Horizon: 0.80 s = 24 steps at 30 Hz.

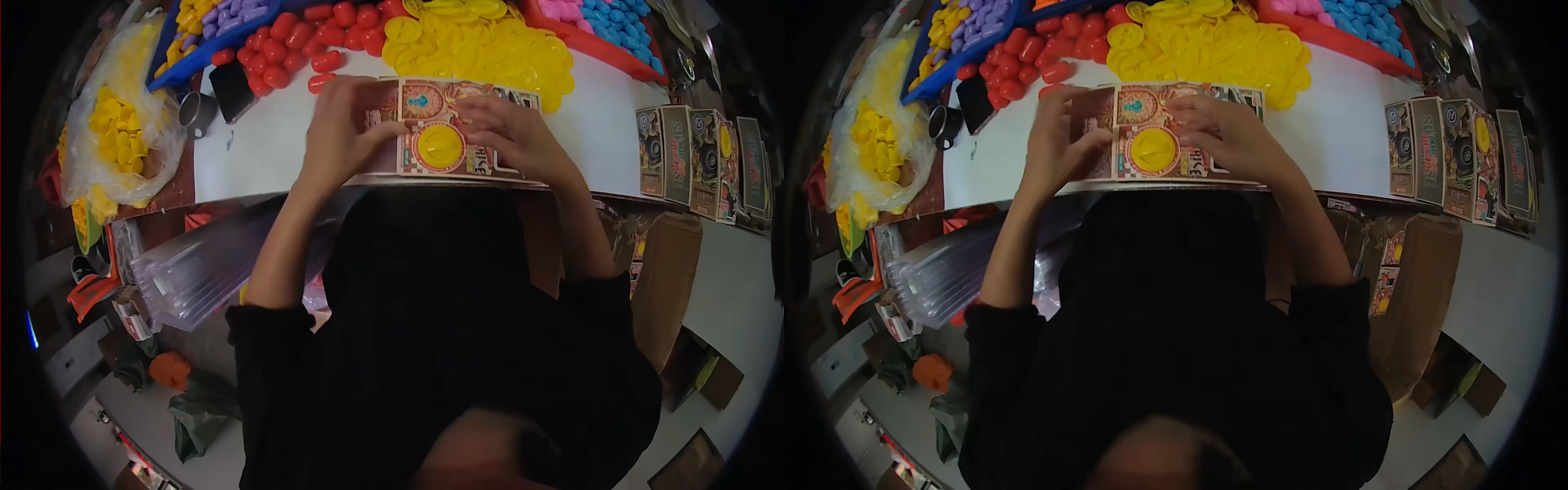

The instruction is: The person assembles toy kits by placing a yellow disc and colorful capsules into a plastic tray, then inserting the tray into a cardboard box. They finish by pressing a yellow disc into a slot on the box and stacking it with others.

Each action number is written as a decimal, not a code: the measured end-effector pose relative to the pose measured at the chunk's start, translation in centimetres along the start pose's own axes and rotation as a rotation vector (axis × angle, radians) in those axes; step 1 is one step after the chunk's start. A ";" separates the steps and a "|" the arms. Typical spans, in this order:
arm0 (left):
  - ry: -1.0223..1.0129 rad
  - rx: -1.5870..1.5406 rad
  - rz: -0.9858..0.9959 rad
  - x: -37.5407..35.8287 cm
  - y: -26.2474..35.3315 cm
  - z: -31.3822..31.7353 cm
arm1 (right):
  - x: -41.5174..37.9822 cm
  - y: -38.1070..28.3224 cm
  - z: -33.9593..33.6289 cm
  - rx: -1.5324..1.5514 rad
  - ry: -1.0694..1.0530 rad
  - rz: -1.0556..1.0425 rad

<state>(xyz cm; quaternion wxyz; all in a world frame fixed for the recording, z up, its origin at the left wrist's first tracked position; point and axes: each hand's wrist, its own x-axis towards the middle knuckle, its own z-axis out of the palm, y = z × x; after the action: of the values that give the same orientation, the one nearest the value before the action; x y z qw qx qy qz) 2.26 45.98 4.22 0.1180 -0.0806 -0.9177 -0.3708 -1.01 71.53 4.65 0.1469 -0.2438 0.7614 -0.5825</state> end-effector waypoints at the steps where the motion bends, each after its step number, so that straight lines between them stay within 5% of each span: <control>1: 0.197 -0.054 -0.087 -0.7 -1.7 -0.4 | -0.3 0.0 0.3 -0.010 0.014 -0.022; 2: 0.270 -0.180 -0.160 -0.6 -2.9 -1.1 | -1.0 -0.2 0.7 0.033 0.160 0.010; 4: 0.040 -0.587 -0.657 -1.4 -2.9 -2.5 | -2.8 -2.0 2.4 0.064 0.281 0.101; 5: -0.043 -0.796 -0.682 -1.7 -3.6 -2.4 | -3.2 -3.6 3.6 0.057 0.277 0.098; 7: -0.111 -0.992 -0.570 -1.2 -0.4 -4.2 | -3.1 -6.2 5.5 -0.762 0.354 -0.498; 8: -0.197 -1.182 -0.471 -1.0 1.9 -5.1 | -3.2 -6.6 5.8 -0.764 0.361 -0.498; 12: -0.221 -1.065 -0.184 0.6 8.6 -5.5 | -4.0 -7.6 4.7 -0.982 0.515 -0.636; 14: 0.145 -0.618 0.136 1.9 7.8 -3.5 | -4.6 -7.6 3.3 -0.986 0.542 -0.655; 15: 0.150 -0.621 0.143 1.8 7.2 -3.2 | -5.2 -7.2 2.9 -0.929 0.531 -0.596; 17: 0.265 -0.373 0.050 1.5 5.3 -3.0 | -5.7 -6.3 2.8 -0.870 0.523 -0.535; 19: 0.245 -0.291 -0.071 0.4 3.5 -2.4 | -6.3 -4.9 3.3 -0.927 0.387 -0.284; 22: 0.182 -0.182 -0.243 -1.6 0.0 -0.6 | -6.3 -2.0 5.3 -0.858 0.291 -0.191; 24: -0.035 -0.587 -0.515 -2.6 -1.4 0.0 | -5.7 -0.5 5.9 -0.840 0.324 -0.232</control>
<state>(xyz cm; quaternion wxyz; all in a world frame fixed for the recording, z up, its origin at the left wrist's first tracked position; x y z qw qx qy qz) 4.45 44.86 2.56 -0.0226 0.1156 -0.7646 -0.6337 6.89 69.74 3.11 -0.1515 -0.2716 0.9122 -0.2667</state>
